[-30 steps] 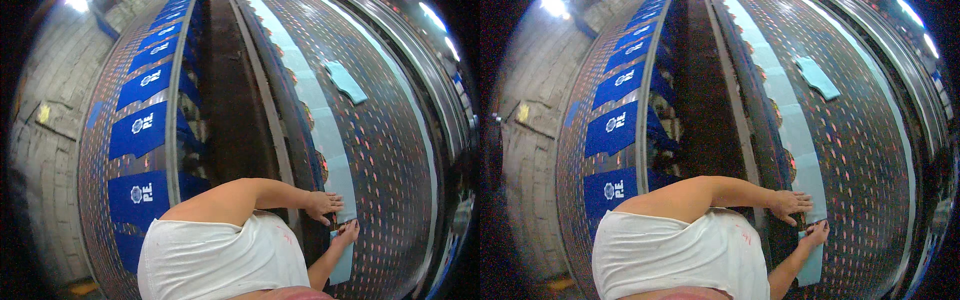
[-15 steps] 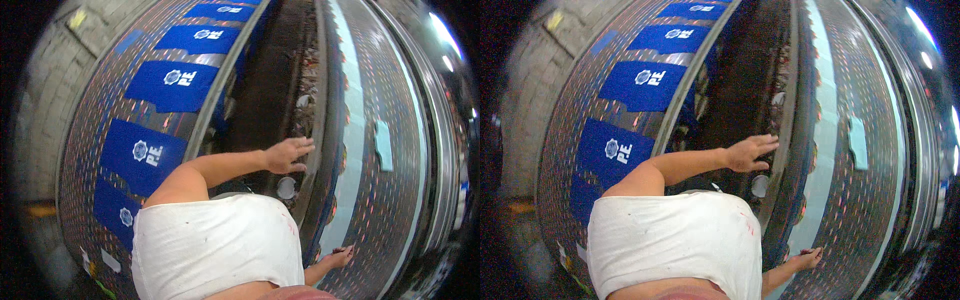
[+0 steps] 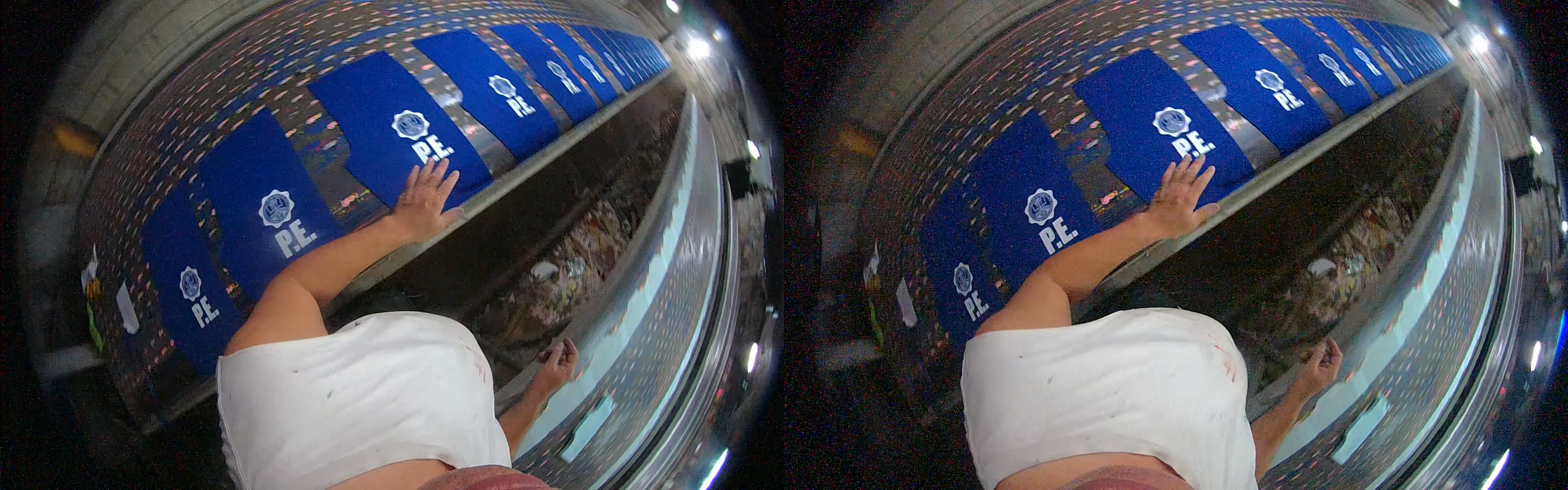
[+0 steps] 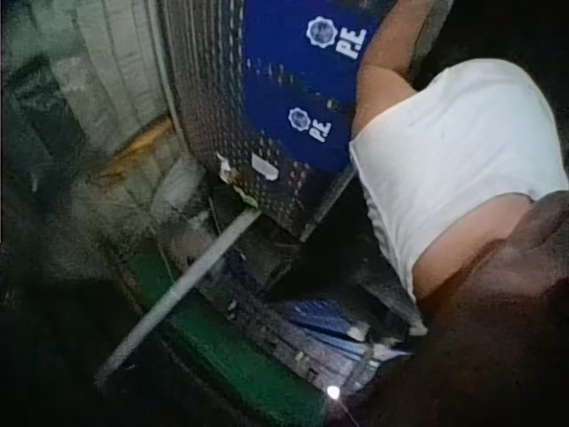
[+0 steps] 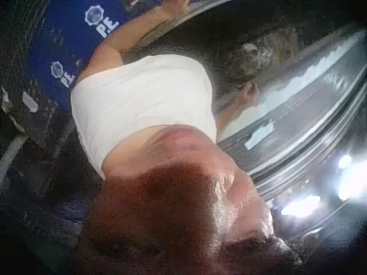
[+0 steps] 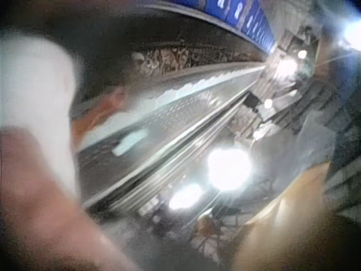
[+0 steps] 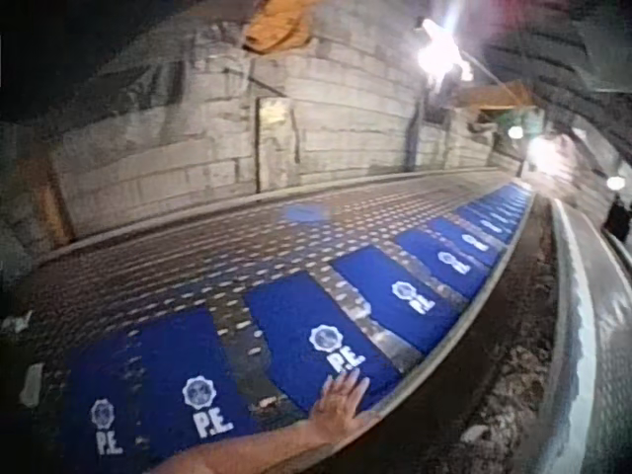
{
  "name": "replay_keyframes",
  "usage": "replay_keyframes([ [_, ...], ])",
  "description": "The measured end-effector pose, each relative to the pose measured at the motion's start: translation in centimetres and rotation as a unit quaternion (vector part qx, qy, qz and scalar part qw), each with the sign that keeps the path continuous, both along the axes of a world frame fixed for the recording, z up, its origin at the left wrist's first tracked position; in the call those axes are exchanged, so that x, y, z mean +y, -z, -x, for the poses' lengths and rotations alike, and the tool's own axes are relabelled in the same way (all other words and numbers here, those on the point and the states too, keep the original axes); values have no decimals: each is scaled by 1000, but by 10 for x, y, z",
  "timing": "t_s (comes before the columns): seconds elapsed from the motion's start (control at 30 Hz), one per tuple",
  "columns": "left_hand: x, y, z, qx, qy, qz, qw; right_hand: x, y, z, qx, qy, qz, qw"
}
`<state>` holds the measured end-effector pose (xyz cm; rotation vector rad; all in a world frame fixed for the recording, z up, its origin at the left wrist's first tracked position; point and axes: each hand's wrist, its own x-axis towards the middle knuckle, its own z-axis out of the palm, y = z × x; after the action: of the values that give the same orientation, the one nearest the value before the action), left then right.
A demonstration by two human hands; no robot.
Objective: The person applies light blue protective film strips to a curved surface, smoothing each piece by hand. The person then places blue protective sheets labeled P.E. over the same surface, aligning and smoothing them in sequence.
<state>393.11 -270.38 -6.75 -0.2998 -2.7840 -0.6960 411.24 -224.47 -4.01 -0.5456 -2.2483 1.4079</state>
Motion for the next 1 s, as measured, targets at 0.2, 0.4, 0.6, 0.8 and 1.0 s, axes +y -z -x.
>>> replay_keyframes([
  [0.2,-45,23,0,-63,-135,72,986,-38,20,134,-34,-247,-108,962],
  [0.4,-43,51,-13,-51,-156,59,985,-78,12,254,-111,-456,-79,880],
  [0.6,-40,57,-5,-36,-192,81,978,-76,9,391,-9,-616,-138,775],
  [0.8,-11,56,-24,23,-341,26,939,-110,7,467,16,-671,-77,738],
  [1.0,-2,14,-82,-122,-555,62,821,-135,53,484,-70,-718,27,692],
])
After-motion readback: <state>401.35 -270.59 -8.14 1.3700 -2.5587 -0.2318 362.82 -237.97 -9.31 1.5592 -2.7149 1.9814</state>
